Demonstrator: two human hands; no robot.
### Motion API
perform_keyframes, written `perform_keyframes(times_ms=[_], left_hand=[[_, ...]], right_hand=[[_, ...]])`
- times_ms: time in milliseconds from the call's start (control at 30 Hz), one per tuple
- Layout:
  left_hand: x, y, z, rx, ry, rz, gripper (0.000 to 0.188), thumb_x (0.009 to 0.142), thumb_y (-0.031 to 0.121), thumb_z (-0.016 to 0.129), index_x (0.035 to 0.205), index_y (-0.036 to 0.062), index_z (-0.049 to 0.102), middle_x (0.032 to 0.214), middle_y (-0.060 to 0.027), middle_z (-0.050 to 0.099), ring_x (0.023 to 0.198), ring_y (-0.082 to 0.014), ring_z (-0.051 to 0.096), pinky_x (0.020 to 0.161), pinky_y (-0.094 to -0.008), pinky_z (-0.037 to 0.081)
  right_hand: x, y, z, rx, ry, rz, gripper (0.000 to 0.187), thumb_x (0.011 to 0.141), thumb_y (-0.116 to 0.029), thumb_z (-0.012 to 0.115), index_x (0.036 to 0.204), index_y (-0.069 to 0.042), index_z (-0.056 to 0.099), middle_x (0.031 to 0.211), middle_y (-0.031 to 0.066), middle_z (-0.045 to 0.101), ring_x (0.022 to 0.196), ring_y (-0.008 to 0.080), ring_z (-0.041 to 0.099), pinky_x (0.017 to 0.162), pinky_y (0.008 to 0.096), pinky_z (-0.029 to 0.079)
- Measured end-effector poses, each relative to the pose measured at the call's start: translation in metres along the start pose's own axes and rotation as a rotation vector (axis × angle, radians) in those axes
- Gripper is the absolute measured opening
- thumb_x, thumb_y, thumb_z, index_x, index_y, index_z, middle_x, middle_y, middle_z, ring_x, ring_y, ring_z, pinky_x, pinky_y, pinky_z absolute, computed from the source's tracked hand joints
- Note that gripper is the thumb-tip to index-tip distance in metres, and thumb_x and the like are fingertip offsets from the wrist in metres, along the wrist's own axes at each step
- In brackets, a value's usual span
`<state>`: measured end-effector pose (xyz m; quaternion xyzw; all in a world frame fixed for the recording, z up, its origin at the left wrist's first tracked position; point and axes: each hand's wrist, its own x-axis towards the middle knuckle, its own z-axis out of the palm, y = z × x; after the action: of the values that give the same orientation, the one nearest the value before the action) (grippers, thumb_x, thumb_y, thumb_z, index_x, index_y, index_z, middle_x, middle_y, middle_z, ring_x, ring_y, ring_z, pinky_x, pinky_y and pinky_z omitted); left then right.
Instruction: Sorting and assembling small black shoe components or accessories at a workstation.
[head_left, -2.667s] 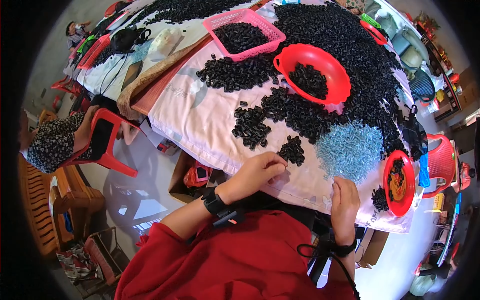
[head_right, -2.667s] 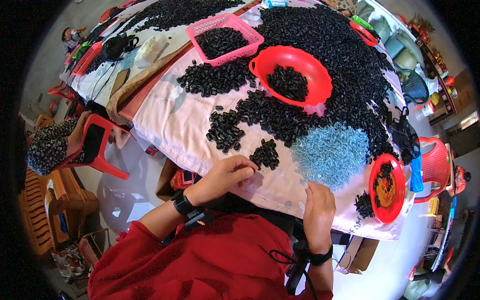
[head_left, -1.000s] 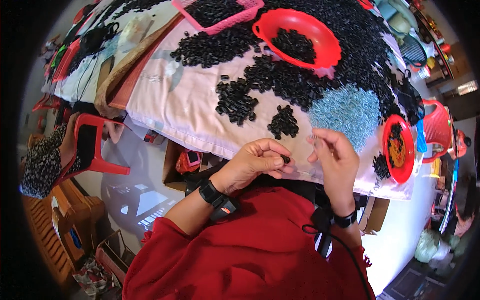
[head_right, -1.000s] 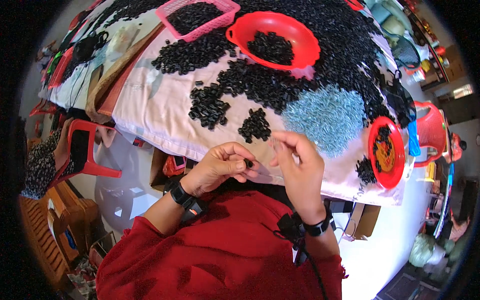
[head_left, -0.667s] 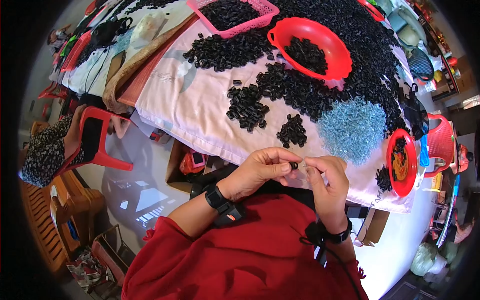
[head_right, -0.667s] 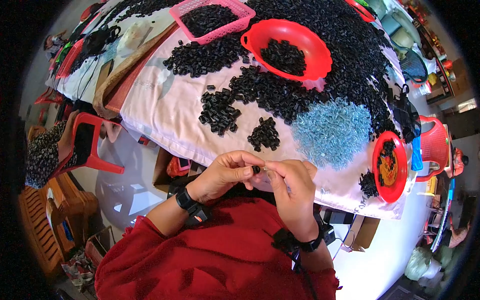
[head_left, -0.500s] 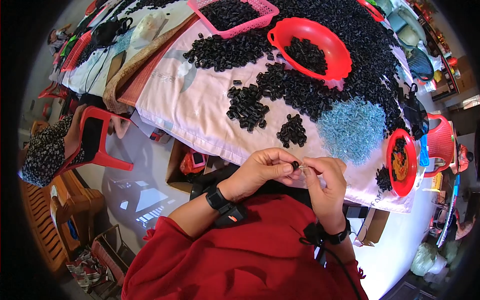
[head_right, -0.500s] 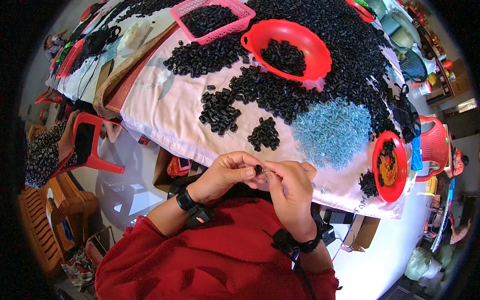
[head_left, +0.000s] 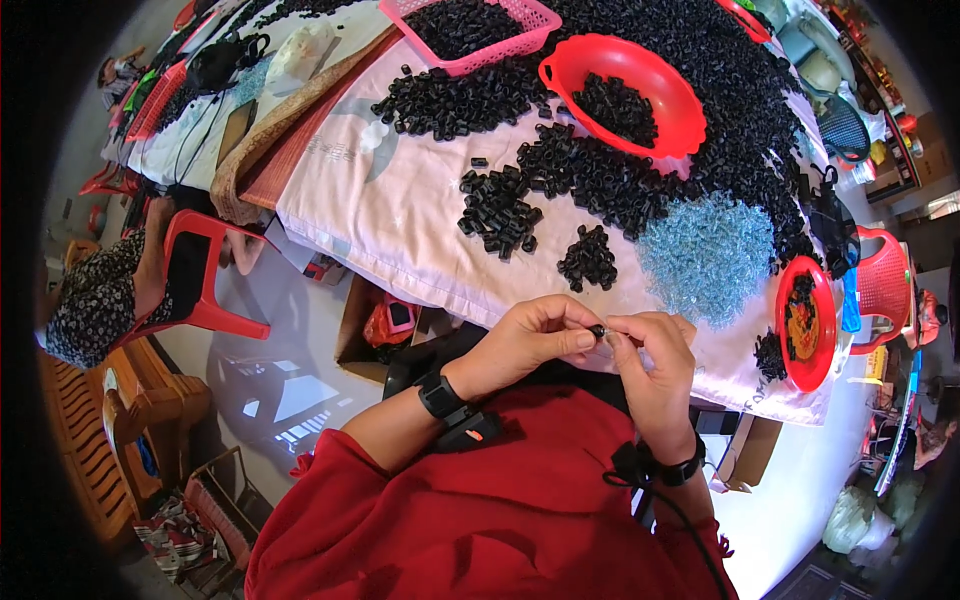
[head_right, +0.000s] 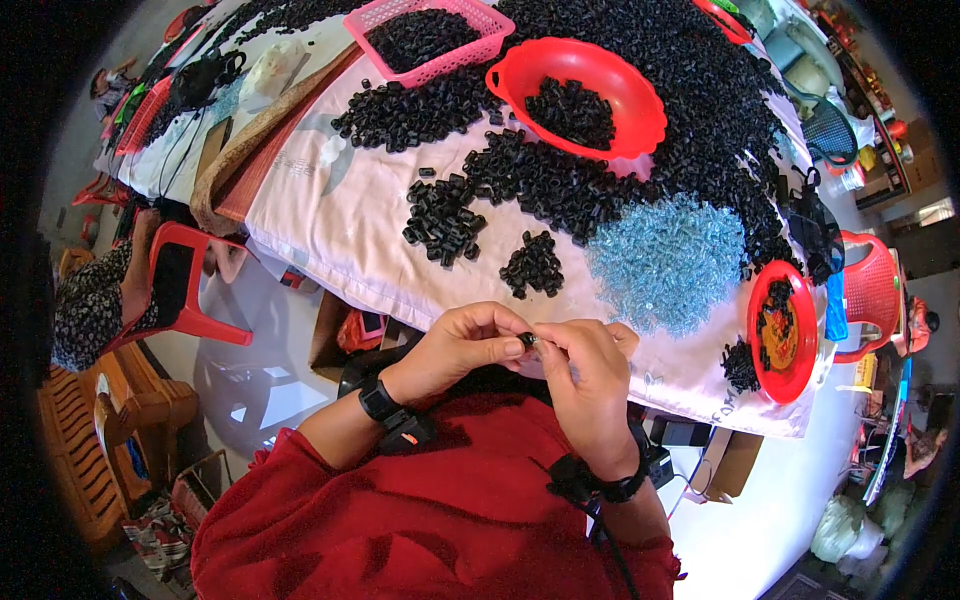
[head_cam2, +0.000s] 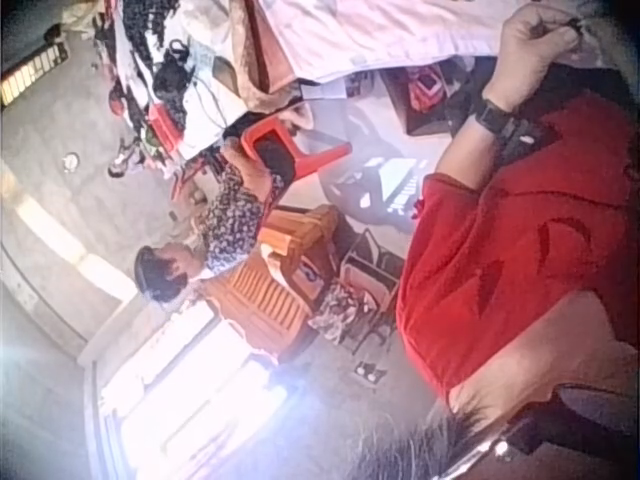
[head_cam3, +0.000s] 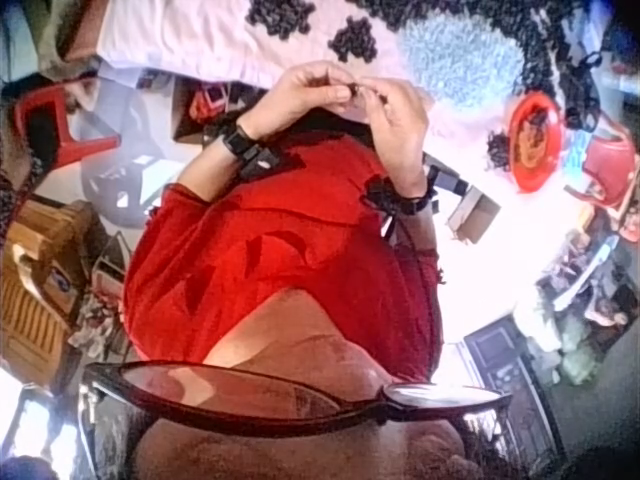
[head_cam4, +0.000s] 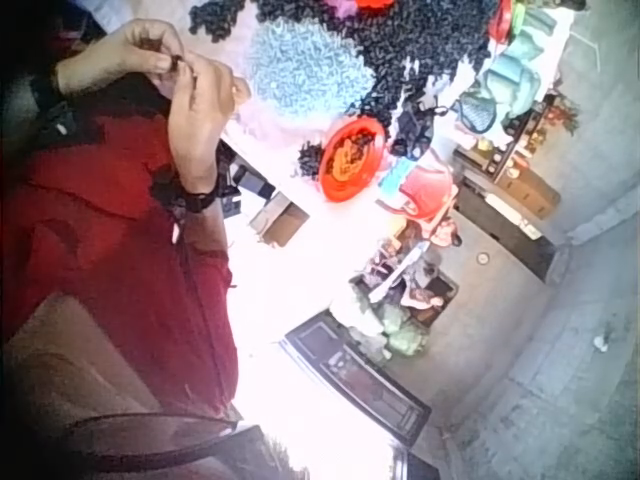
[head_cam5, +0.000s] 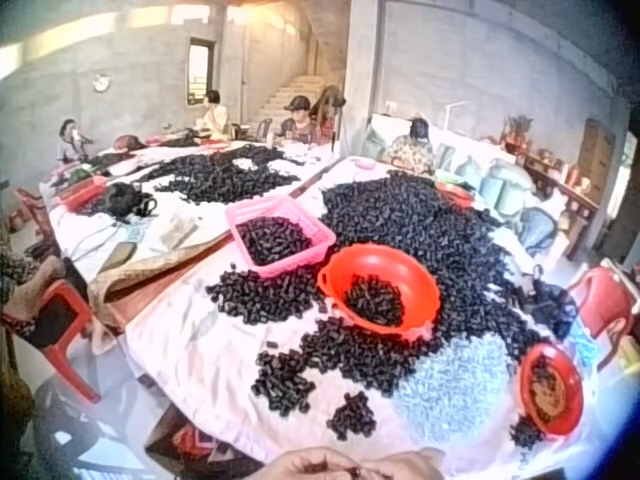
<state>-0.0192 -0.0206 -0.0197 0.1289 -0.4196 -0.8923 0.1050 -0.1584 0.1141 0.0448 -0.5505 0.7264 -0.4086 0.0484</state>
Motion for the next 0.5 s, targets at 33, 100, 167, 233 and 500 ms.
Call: perform_keyframes(times_ms=[33, 100, 167, 233, 500], left_hand=[[0.0002, -0.0006, 0.0001, 0.001, 0.002, -0.001, 0.023, 0.100, 0.014, 0.067, 0.119, 0.0008, 0.064, 0.110, -0.0064, 0.070, 0.100, -0.0129, 0.067, 0.089, -0.0290, 0.056], [0.0006, -0.0018, -0.0004, 0.011, -0.013, 0.015, 0.023, 0.100, 0.013, 0.067, 0.118, 0.0007, 0.065, 0.110, -0.0063, 0.070, 0.101, -0.0129, 0.066, 0.090, -0.0293, 0.056], [0.0010, -0.0027, -0.0010, 0.018, -0.022, 0.022, 0.022, 0.100, 0.013, 0.067, 0.118, 0.0007, 0.065, 0.110, -0.0062, 0.070, 0.101, -0.0128, 0.066, 0.090, -0.0295, 0.055], [0.0010, -0.0031, -0.0003, 0.027, -0.025, 0.020, 0.022, 0.100, 0.013, 0.067, 0.118, 0.0007, 0.065, 0.110, -0.0061, 0.070, 0.101, -0.0127, 0.066, 0.091, -0.0296, 0.055], [0.0018, -0.0058, -0.0009, 0.004, -0.008, -0.001, 0.021, 0.099, 0.012, 0.068, 0.117, 0.0011, 0.065, 0.109, -0.0059, 0.070, 0.099, -0.0129, 0.067, 0.091, -0.0299, 0.055]], right_hand=[[-0.0002, 0.0008, 0.0000, -0.006, 0.002, -0.012, 0.012, 0.088, -0.004, 0.072, 0.100, -0.007, 0.071, 0.090, 0.0041, 0.069, 0.078, 0.0183, 0.062, 0.084, 0.0339, 0.037], [-0.0017, 0.0019, 0.0008, -0.002, 0.003, -0.002, 0.013, 0.088, -0.004, 0.072, 0.101, -0.007, 0.071, 0.089, 0.0040, 0.069, 0.078, 0.0182, 0.062, 0.084, 0.0339, 0.038], [-0.0021, 0.0009, 0.0006, -0.003, 0.006, 0.009, 0.013, 0.088, -0.003, 0.072, 0.101, -0.007, 0.071, 0.089, 0.0039, 0.069, 0.078, 0.0181, 0.062, 0.084, 0.0339, 0.038], [-0.0020, 0.0011, 0.0003, -0.001, -0.005, -0.002, 0.013, 0.089, -0.003, 0.072, 0.102, -0.007, 0.072, 0.089, 0.0041, 0.069, 0.079, 0.0179, 0.063, 0.084, 0.0340, 0.038], [-0.0032, 0.0043, 0.0011, 0.027, -0.019, 0.029, 0.013, 0.090, -0.004, 0.071, 0.103, -0.008, 0.072, 0.090, 0.0040, 0.068, 0.082, 0.0179, 0.063, 0.085, 0.0336, 0.037]])
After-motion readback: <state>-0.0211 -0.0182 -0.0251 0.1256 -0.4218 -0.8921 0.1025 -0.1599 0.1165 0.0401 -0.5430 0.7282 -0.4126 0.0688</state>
